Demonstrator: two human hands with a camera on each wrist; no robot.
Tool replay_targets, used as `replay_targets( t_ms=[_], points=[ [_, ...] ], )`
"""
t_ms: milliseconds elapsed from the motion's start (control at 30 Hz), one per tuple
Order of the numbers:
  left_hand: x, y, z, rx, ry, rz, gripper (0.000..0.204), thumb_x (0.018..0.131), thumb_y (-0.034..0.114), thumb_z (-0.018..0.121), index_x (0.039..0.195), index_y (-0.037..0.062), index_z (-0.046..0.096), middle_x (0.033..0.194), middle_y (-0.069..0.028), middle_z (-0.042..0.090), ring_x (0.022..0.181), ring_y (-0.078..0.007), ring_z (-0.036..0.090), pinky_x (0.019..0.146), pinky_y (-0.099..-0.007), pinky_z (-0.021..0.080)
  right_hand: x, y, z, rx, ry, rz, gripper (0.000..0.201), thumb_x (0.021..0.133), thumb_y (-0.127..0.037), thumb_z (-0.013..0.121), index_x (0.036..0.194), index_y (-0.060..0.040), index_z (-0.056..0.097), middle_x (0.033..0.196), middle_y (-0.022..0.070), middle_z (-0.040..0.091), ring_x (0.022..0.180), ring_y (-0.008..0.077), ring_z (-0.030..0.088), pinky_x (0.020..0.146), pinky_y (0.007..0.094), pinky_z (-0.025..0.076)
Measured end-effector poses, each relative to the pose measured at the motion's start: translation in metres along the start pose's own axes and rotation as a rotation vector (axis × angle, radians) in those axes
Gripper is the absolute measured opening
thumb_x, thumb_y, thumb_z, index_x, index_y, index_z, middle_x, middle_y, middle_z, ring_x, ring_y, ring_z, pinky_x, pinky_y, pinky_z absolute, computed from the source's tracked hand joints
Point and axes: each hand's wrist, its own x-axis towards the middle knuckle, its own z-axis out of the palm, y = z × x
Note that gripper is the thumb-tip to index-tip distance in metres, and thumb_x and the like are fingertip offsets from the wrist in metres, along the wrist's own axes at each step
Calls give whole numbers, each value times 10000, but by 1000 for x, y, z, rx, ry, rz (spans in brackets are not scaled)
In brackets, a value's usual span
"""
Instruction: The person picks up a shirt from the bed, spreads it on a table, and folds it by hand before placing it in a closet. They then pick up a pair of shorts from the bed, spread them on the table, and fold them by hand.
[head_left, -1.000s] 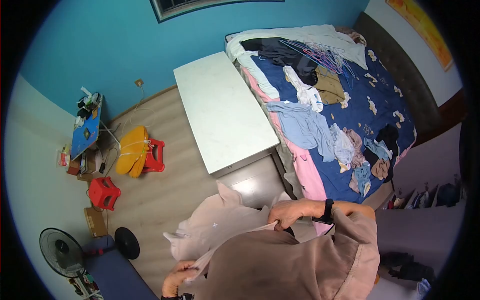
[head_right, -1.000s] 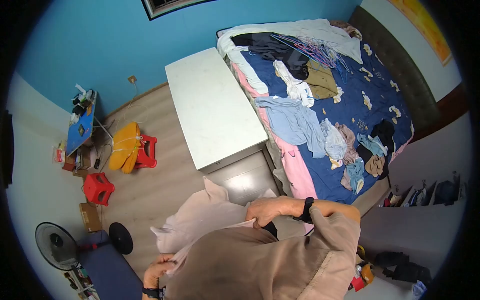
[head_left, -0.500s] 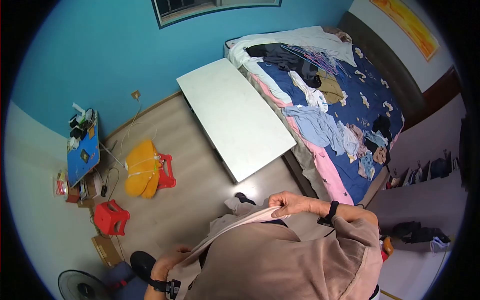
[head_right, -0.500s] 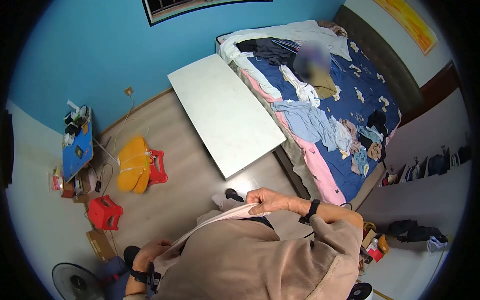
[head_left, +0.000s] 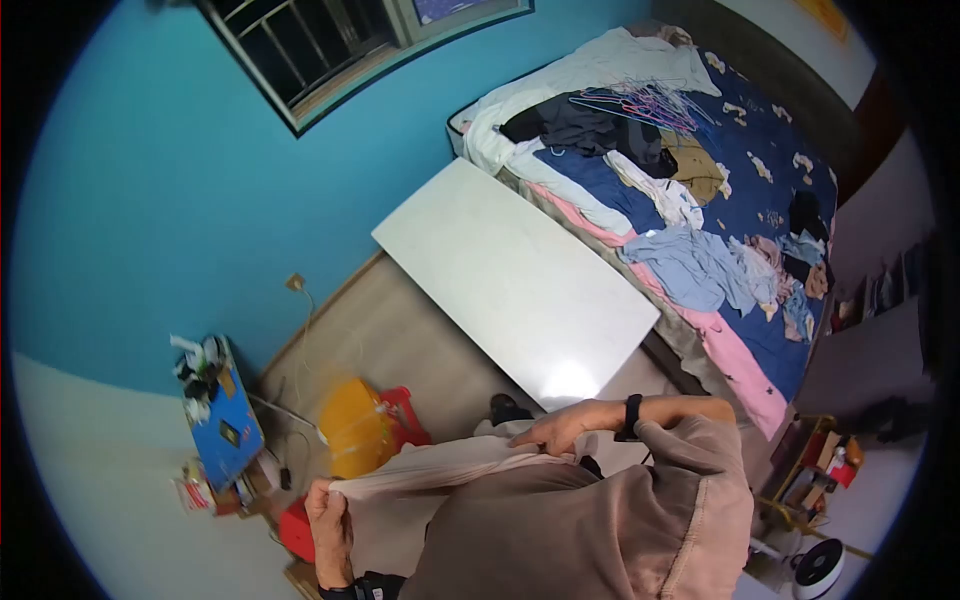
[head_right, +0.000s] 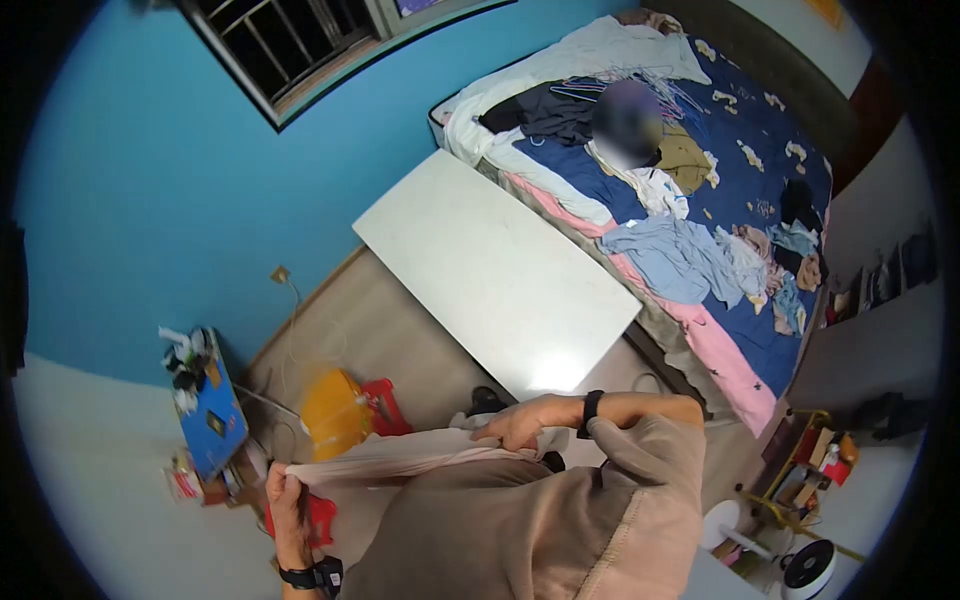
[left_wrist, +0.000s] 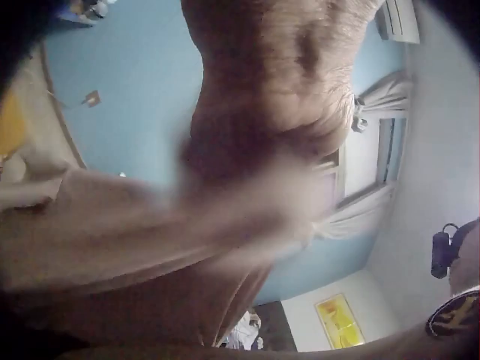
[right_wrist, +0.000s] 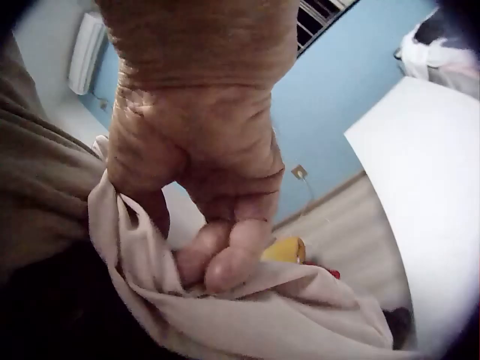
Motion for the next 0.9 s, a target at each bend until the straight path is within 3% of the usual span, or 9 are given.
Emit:
replay_targets(
  t_ms=[133, 233, 300, 433, 533, 667, 733, 833, 900],
  points=[
    [62, 62, 7, 76, -186, 26, 226, 899, 216, 699, 902, 24, 580, 801, -40, 625, 705, -101, 550, 681, -248, 439, 67, -33, -62, -397, 102, 4, 913, 681, -40, 580, 1520, -112, 228, 1424, 228, 426, 1279, 392, 446, 1035, 422, 401],
    [112, 94, 15, 125, -334, 41, 224, 889, 220, 712, 843, 31, 601, 770, -29, 620, 670, -94, 545, 629, -235, 421, 128, -72, -101, -270, 402, -703, 953, 676, 3, 644, 1510, -29, 184, 1538, 203, 202, 1398, 342, 289, 1081, 399, 355],
    [152, 110, 29, 231, -398, 139, 252, 874, 250, 723, 791, 28, 637, 697, -25, 607, 622, -98, 547, 599, -233, 412, 139, -132, -125, -226, 441, -866, 892, 695, -5, 664, 1482, -18, 244, 1487, 196, 317, 1347, 315, 370, 1066, 388, 366],
    [232, 150, 48, 625, -694, 247, 233, 848, 246, 715, 784, 25, 675, 622, -68, 615, 573, -118, 575, 559, -258, 433, 159, -165, -152, 2, 484, -699, 752, 703, -11, 686, 1399, -49, 404, 1306, 161, 524, 1214, 275, 507, 1006, 372, 416],
    [282, 168, 51, 878, -889, 451, 134, 827, 145, 682, 833, 11, 688, 720, -99, 668, 603, -145, 608, 560, -292, 466, 168, -146, -186, 78, 769, -638, 452, 674, -45, 746, 1112, -24, 637, 974, 120, 637, 970, 247, 618, 864, 350, 482],
    [336, 198, 71, 968, -987, 383, 135, 863, 84, 610, 952, 15, 686, 733, -84, 645, 607, -162, 577, 568, -313, 466, 168, -123, -232, -86, 1044, -730, 186, 672, 26, 709, 849, 25, 651, 1134, 134, 611, 1052, 288, 585, 877, 373, 488],
    [368, 207, 72, 953, -978, 418, 125, 890, 102, 579, 948, 21, 656, 698, -63, 598, 611, -157, 532, 572, -307, 445, 158, -132, -248, -174, 1189, -710, 132, 728, -36, 694, 831, 20, 635, 1035, 132, 636, 955, 255, 611, 825, 351, 494],
    [420, 217, 70, 859, -1049, 510, 129, 905, 136, 565, 932, 22, 619, 706, -59, 563, 640, -148, 501, 597, -296, 430, 131, -144, -260, 300, 1042, -518, 167, 823, -173, 727, 891, -46, 643, 747, 10, 607, 721, 74, 543, 657, 238, 428],
    [444, 231, 74, 839, -1122, 498, 139, 910, 153, 561, 923, 20, 601, 721, -64, 552, 659, -142, 492, 614, -289, 425, 121, -156, -254, 479, 1104, -409, 252, 807, -199, 742, 981, -52, 634, 729, 11, 584, 717, 59, 534, 667, 230, 432]
  ],
)
